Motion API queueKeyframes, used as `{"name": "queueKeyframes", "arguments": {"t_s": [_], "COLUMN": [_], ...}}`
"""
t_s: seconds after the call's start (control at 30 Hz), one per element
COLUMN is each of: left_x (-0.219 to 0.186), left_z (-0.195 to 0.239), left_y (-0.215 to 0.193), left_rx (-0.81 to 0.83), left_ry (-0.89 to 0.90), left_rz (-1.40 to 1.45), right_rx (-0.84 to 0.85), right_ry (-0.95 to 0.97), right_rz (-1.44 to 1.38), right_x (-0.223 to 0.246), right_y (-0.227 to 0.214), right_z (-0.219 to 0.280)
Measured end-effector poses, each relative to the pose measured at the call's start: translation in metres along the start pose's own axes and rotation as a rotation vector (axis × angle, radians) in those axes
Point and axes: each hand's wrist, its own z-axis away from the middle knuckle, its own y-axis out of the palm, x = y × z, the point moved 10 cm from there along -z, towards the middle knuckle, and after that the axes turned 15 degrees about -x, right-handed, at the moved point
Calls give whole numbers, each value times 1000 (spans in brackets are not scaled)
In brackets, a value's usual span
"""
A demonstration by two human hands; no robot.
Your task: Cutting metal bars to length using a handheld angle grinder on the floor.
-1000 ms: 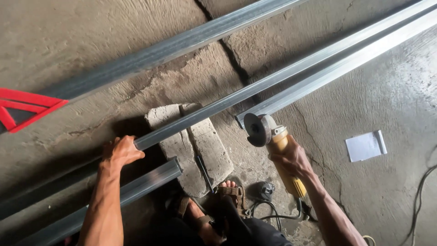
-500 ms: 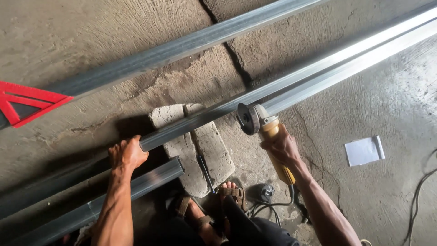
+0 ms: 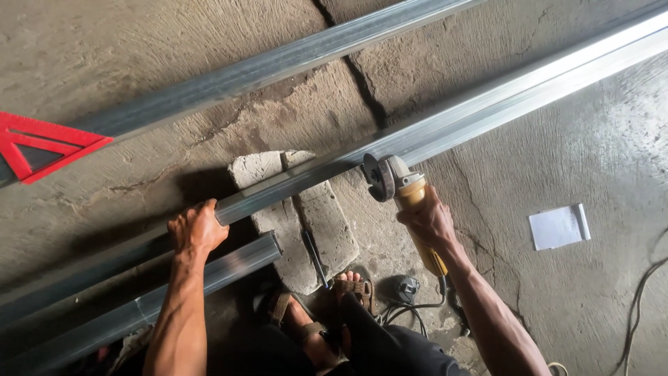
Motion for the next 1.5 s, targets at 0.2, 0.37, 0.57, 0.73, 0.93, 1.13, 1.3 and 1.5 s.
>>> {"name": "queueKeyframes", "arguments": {"t_s": [0.2,0.37,0.57,0.73,0.93,1.13,1.3,1.5], "left_x": [0,0,1,1,1,-2,0,-6], "left_z": [1,2,3,2,2,5,4,8], "left_y": [-2,3,3,3,3,-5,-1,-11], "left_rx": [-22,-46,-63,-88,-96,-109,-98,-101], "left_ry": [11,22,30,37,48,54,45,52], "left_rz": [-15,-12,-22,-25,-47,-38,-18,-33], "right_rx": [4,10,7,12,9,10,15,8], "right_ry": [12,11,-1,-18,-23,-17,-20,-20], "right_rz": [31,38,43,53,12,28,36,39], "right_x": [1,-6,-2,-10,-10,-5,-15,-7], "right_y": [-6,1,-3,7,10,5,13,6], "right_z": [6,3,6,1,1,4,-3,1]}}
